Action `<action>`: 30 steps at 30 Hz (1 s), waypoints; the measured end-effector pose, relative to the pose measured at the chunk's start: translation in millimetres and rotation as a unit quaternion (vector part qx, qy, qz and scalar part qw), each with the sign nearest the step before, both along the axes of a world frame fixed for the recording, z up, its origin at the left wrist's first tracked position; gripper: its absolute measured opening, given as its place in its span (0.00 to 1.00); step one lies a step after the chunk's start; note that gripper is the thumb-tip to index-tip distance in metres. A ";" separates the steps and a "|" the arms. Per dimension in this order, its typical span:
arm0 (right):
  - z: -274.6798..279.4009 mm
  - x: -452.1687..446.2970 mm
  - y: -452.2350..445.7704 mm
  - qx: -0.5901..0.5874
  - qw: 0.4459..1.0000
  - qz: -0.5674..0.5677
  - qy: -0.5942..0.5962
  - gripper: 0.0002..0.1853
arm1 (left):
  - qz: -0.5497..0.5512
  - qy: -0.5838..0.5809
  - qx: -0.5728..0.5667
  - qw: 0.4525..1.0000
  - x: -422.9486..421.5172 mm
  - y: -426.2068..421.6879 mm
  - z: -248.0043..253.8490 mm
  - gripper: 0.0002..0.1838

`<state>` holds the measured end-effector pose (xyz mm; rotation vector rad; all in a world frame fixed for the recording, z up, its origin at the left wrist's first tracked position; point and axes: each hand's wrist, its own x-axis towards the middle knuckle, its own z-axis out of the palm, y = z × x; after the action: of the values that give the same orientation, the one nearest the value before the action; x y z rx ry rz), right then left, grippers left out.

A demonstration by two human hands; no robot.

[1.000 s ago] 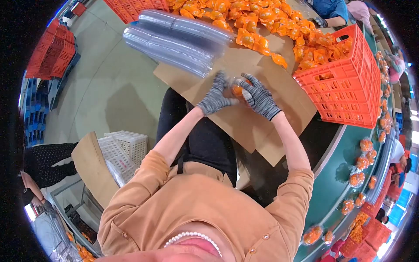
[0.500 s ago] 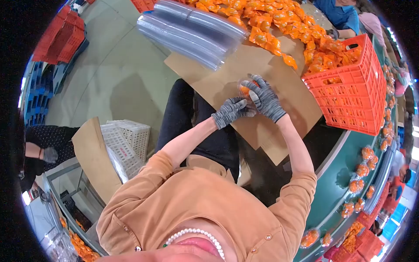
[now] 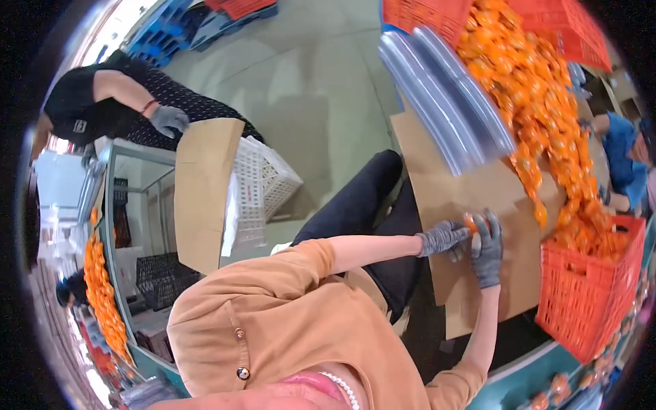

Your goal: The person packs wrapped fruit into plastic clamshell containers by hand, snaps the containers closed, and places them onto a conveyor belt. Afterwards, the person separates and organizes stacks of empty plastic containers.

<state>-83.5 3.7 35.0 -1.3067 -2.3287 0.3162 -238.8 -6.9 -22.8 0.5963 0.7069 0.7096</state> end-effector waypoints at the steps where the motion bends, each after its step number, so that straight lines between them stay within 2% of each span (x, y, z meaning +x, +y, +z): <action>1: -4.5 1.7 -0.7 0.004 1.000 0.008 0.007 0.19 | 0.010 0.019 0.018 1.000 -4.1 2.0 5.6 0.17; 3: -8.5 4.4 -9.1 0.014 1.000 -0.006 -0.003 0.19 | -0.003 0.036 0.025 0.999 -7.5 1.2 13.7 0.18; 5: -6.1 -4.8 -13.4 0.009 0.994 -0.090 0.055 0.23 | -0.019 0.054 0.099 0.993 -10.1 7.4 10.6 0.17; 6: -0.5 -12.5 -17.5 -0.009 0.989 -0.113 0.090 0.23 | 0.053 0.020 0.182 0.982 -0.8 7.7 0.5 0.14; 7: 6.8 -18.4 -29.0 -0.034 0.983 -0.122 0.130 0.23 | 0.053 0.054 0.220 0.972 7.3 9.4 -17.6 0.10; 8: 9.8 -23.6 -37.8 -0.074 0.970 -0.167 0.161 0.23 | 0.086 -0.075 0.308 0.945 1.1 7.1 5.1 0.06; 9: 1.6 -19.9 -44.6 -0.061 0.963 -0.171 0.200 0.25 | -0.001 0.239 0.343 0.909 1.0 9.2 -2.9 0.05; 10: -49.3 18.2 -31.3 0.007 0.974 -0.156 0.161 0.22 | 0.031 0.305 0.504 0.807 21.4 17.7 -36.9 0.07; 11: -51.3 -11.4 -6.6 0.002 0.978 -0.117 0.175 0.22 | 0.071 0.290 0.501 0.812 8.0 7.2 -13.6 0.09; 13: -61.5 -35.8 27.2 0.031 0.983 -0.094 0.158 0.22 | -0.040 0.230 0.231 0.944 5.5 2.7 3.7 0.10; 15: -52.2 -52.6 45.1 0.067 0.985 -0.096 0.130 0.22 | 0.028 0.258 0.292 0.921 8.7 -2.0 5.7 0.12; 17: -40.7 -67.4 59.1 0.101 0.985 -0.100 0.101 0.22 | -0.001 0.186 0.225 0.956 4.8 -5.9 13.2 0.16; 18: -36.1 -77.3 64.0 0.117 0.984 -0.102 0.087 0.22 | -0.022 0.158 0.201 0.967 -8.6 -13.7 34.9 0.18; 19: -31.9 -86.0 65.8 0.131 0.983 -0.107 0.074 0.22 | -0.012 0.197 0.281 0.939 -20.1 -19.8 51.5 0.19; 20: -27.7 -91.4 64.6 0.146 0.980 -0.118 0.059 0.22 | -0.010 0.197 0.280 0.940 -17.5 -21.3 46.9 0.19; 22: -14.9 -85.5 49.6 0.178 0.969 -0.169 0.020 0.22 | -0.035 0.063 0.108 0.992 1.2 -27.5 28.0 0.16; 23: -3.7 -70.8 34.8 0.194 0.958 -0.211 -0.009 0.22 | -0.065 0.051 0.110 0.991 10.7 -19.0 -6.9 0.16; 24: 10.4 -49.3 13.6 0.210 0.941 -0.262 -0.046 0.22 | -0.098 -0.160 0.125 0.974 26.3 -4.1 -58.7 0.13; 25: 26.4 -25.7 -15.0 0.223 0.917 -0.318 -0.088 0.22 | -0.130 -0.368 0.115 0.913 51.3 -6.1 -81.7 0.11; 26: 40.7 -5.4 -49.2 0.234 0.885 -0.381 -0.133 0.22 | -0.190 -0.533 -0.178 0.805 28.0 -17.6 -49.4 0.09; 27: 57.8 12.5 -86.6 0.243 0.844 -0.443 -0.178 0.22 | -0.014 -0.258 -0.017 0.966 24.5 -29.4 -44.5 0.11; 28: 72.5 28.4 -122.3 0.249 0.801 -0.498 -0.221 0.22 | -0.128 -0.328 0.003 0.936 31.4 -12.7 -75.3 0.10; 29: 85.5 34.8 -161.7 0.248 0.753 -0.550 -0.264 0.22 | -0.186 -0.450 -0.191 0.853 33.0 -14.9 -93.1 0.10; 30: 95.9 39.2 -189.3 0.245 0.706 -0.590 -0.306 0.22 | -0.117 -0.327 -0.099 0.933 19.0 -22.3 -66.0 0.09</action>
<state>-44.3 -185.6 130.9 -2.4237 -1.2339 -1.2033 -219.8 -29.1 -88.8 0.2215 0.0787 0.5557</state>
